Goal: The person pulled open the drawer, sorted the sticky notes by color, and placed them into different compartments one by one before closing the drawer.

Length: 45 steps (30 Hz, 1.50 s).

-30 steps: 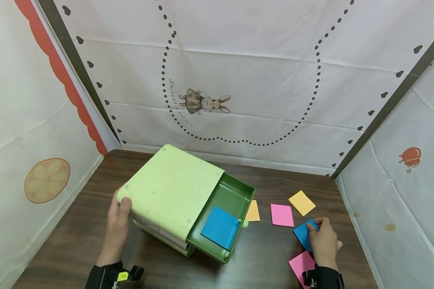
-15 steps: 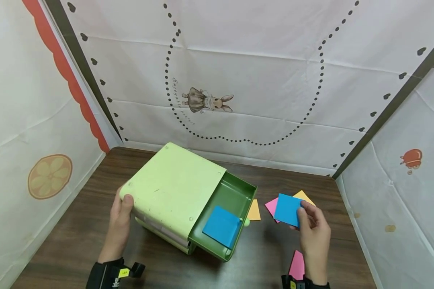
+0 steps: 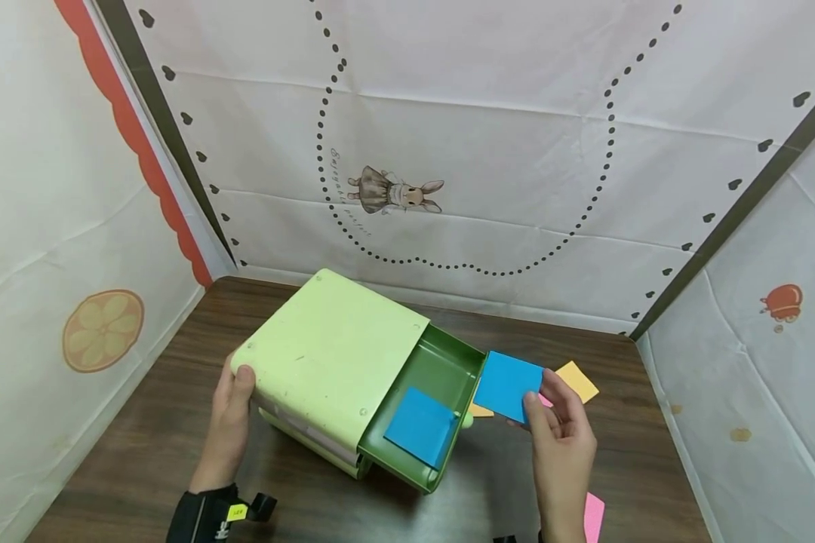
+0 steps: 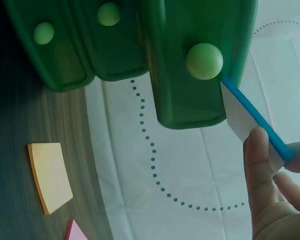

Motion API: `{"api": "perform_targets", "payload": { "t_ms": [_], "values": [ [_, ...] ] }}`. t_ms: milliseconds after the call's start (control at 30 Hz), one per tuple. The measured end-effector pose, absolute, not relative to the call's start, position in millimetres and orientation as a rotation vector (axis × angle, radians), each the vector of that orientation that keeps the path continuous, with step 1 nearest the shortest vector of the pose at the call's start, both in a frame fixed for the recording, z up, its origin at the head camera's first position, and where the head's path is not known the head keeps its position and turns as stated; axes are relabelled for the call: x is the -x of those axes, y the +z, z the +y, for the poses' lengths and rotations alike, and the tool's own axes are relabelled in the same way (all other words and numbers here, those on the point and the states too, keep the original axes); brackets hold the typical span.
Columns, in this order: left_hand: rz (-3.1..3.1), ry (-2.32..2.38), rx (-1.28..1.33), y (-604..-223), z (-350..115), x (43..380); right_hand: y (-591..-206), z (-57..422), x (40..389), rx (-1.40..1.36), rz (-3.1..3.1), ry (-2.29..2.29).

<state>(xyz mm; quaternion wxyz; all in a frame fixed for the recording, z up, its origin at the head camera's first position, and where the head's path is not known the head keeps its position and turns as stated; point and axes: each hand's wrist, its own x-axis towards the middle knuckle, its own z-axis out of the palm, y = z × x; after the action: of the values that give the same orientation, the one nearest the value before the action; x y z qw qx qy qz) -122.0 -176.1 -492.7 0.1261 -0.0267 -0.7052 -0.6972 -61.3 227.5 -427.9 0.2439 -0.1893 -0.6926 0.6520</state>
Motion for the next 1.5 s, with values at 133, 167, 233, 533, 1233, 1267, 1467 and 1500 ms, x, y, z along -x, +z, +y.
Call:
{"api": "perform_targets", "payload": {
  "t_ms": [133, 167, 233, 533, 1233, 1267, 1467, 1500],
  "values": [
    [-2.043, -2.039, 0.075, -492, -175, 123, -424, 223, 58, 0.537, -1.845, 1.797],
    [-2.044, -2.037, 0.073, -492, -174, 123, -423, 222, 57, 0.538, -1.842, 1.804],
    [-2.043, -2.035, 0.069, -491, -174, 123, -421, 220, 55, 0.514, -1.858, 1.814],
    [-2.082, -2.015, 0.058, -492, -176, 120, -421, 202, 53, 0.365, -2.111, 1.702],
    [-2.095, -1.991, 0.049, -495, -177, 120, -427, 168, 71, -0.423, -2.362, 1.181],
    [-2.096, -1.987, 0.048, -495, -177, 120, -428, 168, 71, -0.410, -2.379, 1.157],
    [-2.051, -2.025, 0.109, -494, -177, 119, -433, 168, 68, -0.233, -2.367, 1.249],
    [-2.044, -2.035, 0.120, -494, -177, 119, -434, 168, 67, -0.197, -2.359, 1.288]
  ]
}}
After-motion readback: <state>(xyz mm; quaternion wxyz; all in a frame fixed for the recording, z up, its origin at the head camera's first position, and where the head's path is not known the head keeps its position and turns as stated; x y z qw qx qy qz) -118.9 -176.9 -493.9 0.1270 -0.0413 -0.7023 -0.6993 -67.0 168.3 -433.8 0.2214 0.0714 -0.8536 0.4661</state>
